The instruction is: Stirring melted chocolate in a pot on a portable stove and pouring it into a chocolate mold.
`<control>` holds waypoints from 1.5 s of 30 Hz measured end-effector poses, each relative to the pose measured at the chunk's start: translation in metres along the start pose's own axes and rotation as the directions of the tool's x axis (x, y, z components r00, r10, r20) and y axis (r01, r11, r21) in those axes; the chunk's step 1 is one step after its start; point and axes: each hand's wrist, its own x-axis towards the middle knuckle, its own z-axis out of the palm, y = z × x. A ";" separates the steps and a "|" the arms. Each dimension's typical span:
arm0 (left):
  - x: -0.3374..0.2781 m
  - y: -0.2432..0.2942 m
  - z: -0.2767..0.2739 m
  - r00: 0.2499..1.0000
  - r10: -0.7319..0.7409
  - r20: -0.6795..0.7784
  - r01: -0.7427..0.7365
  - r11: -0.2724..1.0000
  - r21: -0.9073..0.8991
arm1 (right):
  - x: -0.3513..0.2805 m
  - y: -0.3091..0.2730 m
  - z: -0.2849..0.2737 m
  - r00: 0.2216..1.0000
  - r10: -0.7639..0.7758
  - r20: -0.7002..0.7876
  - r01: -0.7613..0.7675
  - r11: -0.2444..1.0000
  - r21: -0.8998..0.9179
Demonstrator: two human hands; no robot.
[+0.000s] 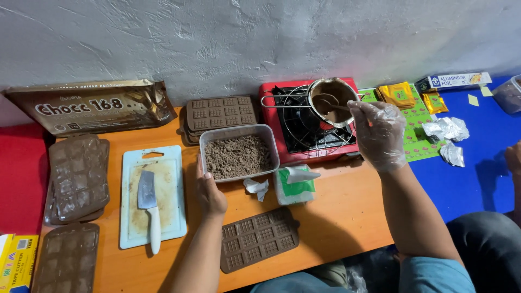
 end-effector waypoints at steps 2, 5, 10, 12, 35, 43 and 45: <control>-0.002 0.001 -0.004 1.000 -0.003 0.011 0.003 1.000 0.003 | 0.002 -0.004 -0.009 1.000 -0.018 0.010 0.019 0.999 -0.037; -0.002 0.003 -0.005 1.000 -0.011 0.023 0.010 1.000 0.007 | 0.000 -0.001 -0.018 0.999 -0.041 0.034 0.045 0.990 -0.134; -0.002 -0.001 -0.003 1.000 -0.002 0.014 0.002 1.000 -0.008 | 0.004 0.003 -0.007 0.997 -0.068 0.030 0.073 0.981 -0.181; -0.001 -0.005 -0.004 1.000 -0.005 0.023 0.005 1.000 0.005 | 0.005 0.001 0.003 0.999 -0.032 -0.026 0.029 0.996 -0.082; 0.000 -0.009 0.002 1.000 -0.015 -0.008 0.014 0.999 -0.037 | -0.006 0.006 -0.012 1.000 -0.009 -0.012 0.007 0.993 -0.119; 0.000 -0.005 0.003 0.999 0.034 0.024 -0.034 0.999 -0.010 | -0.003 0.001 0.005 0.999 0.004 -0.051 -0.006 0.999 -0.047; 0.001 -0.003 0.006 1.000 0.021 0.014 -0.021 0.999 -0.024 | -0.011 0.007 0.003 0.998 0.007 -0.060 -0.009 0.999 -0.034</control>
